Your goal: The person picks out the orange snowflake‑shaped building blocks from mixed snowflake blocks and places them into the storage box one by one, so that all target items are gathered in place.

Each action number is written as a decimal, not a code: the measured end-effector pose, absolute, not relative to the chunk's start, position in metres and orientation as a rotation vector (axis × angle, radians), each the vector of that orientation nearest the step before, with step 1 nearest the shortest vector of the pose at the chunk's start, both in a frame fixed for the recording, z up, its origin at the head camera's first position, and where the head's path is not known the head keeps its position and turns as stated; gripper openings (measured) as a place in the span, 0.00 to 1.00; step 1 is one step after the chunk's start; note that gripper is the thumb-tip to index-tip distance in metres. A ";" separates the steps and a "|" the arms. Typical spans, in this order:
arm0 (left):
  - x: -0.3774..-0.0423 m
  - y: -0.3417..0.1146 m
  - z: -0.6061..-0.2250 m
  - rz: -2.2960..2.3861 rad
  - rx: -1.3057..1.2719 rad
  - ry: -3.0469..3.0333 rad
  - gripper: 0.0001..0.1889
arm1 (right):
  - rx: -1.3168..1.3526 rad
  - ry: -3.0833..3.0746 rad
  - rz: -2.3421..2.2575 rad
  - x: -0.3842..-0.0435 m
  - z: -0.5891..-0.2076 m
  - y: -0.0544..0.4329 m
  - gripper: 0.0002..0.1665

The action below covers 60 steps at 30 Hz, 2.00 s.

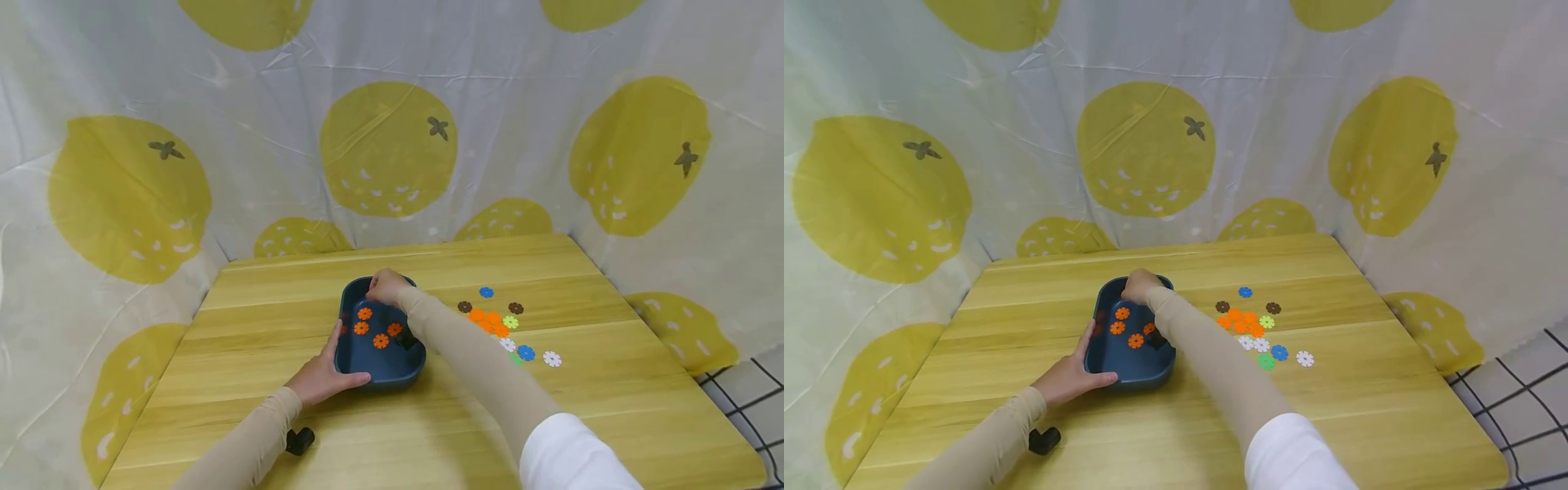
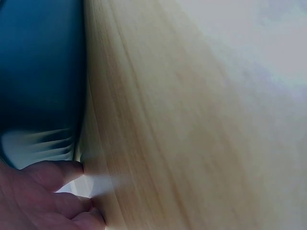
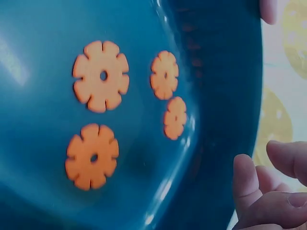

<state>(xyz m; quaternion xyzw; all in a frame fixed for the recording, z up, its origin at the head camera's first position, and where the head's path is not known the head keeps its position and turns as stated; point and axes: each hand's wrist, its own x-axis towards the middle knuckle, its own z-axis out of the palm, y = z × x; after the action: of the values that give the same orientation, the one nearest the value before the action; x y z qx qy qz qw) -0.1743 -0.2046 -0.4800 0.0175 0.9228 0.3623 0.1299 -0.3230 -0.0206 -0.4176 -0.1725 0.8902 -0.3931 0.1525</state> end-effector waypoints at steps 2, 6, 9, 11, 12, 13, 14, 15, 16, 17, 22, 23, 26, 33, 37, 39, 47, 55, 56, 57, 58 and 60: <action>-0.175 -0.204 -0.481 1.063 0.054 2.677 0.67 | -0.487 2.522 -1.178 -0.325 -0.415 -0.013 0.07; -0.176 -0.203 -0.482 1.067 0.043 2.678 0.67 | -0.431 2.464 -1.243 -0.330 -0.407 0.007 0.09; -0.176 -0.202 -0.481 1.066 0.040 2.686 0.67 | -0.366 2.463 -1.254 -0.336 -0.403 0.027 0.07; -0.176 -0.202 -0.481 1.064 0.040 2.692 0.67 | -0.325 2.465 -1.261 -0.341 -0.402 0.044 0.07; -0.176 -0.202 -0.481 1.061 0.043 2.694 0.67 | -0.306 2.467 -1.264 -0.344 -0.402 0.053 0.07; -0.176 -0.202 -0.481 1.060 0.047 2.696 0.67 | -0.283 2.465 -1.262 -0.345 -0.403 0.063 0.07; -0.176 -0.202 -0.481 1.057 0.050 2.697 0.67 | -0.265 2.464 -1.262 -0.347 -0.404 0.073 0.08; -0.176 -0.201 -0.481 1.053 0.053 2.700 0.67 | -0.246 2.464 -1.261 -0.348 -0.406 0.083 0.08; -0.175 -0.202 -0.481 1.051 0.054 2.700 0.67 | -0.227 2.465 -1.256 -0.348 -0.408 0.093 0.08; -0.175 -0.202 -0.481 1.048 0.056 2.701 0.68 | -0.207 2.467 -1.249 -0.348 -0.410 0.102 0.07; -0.175 -0.202 -0.481 1.042 0.062 2.705 0.68 | -0.116 2.483 -1.198 -0.346 -0.425 0.144 0.08; -0.175 -0.202 -0.481 1.041 0.063 2.706 0.68 | -0.102 2.488 -1.183 -0.344 -0.428 0.152 0.08; -0.175 -0.202 -0.481 1.043 0.071 2.706 0.67 | -0.082 2.487 -1.154 -0.338 -0.435 0.173 0.09; -0.177 -0.203 -0.481 1.019 0.062 2.713 0.67 | -0.030 2.470 -1.136 -0.327 -0.451 0.209 0.14; -0.177 -0.203 -0.481 0.999 0.063 2.726 0.67 | -0.035 2.489 -1.114 -0.323 -0.457 0.218 0.12; -0.177 -0.203 -0.481 1.001 0.066 2.726 0.67 | -0.032 2.492 -1.100 -0.322 -0.460 0.220 0.12; -0.176 -0.200 -0.480 1.011 0.069 2.718 0.67 | -0.014 2.517 -1.045 -0.317 -0.470 0.218 0.15; -0.177 -0.200 -0.480 1.021 0.069 2.716 0.67 | 0.003 2.561 -0.962 -0.322 -0.475 0.217 0.16; -0.177 -0.200 -0.481 1.020 0.067 2.716 0.67 | 0.002 2.566 -0.946 -0.323 -0.475 0.217 0.16; -0.177 -0.200 -0.481 1.019 0.066 2.716 0.67 | 0.002 2.570 -0.931 -0.324 -0.475 0.217 0.16; -0.177 -0.200 -0.481 1.020 0.066 2.715 0.67 | 0.004 2.570 -0.924 -0.324 -0.475 0.217 0.16; -0.177 -0.200 -0.481 1.018 0.065 2.716 0.67 | 0.009 2.561 -0.934 -0.324 -0.474 0.217 0.16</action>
<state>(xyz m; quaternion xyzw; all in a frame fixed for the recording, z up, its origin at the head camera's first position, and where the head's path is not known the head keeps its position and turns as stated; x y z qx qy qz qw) -0.1767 -0.2000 -0.4812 0.0223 0.9294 0.3483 0.1198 -0.3236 0.2169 -0.4745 0.0033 0.9192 -0.3353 0.2063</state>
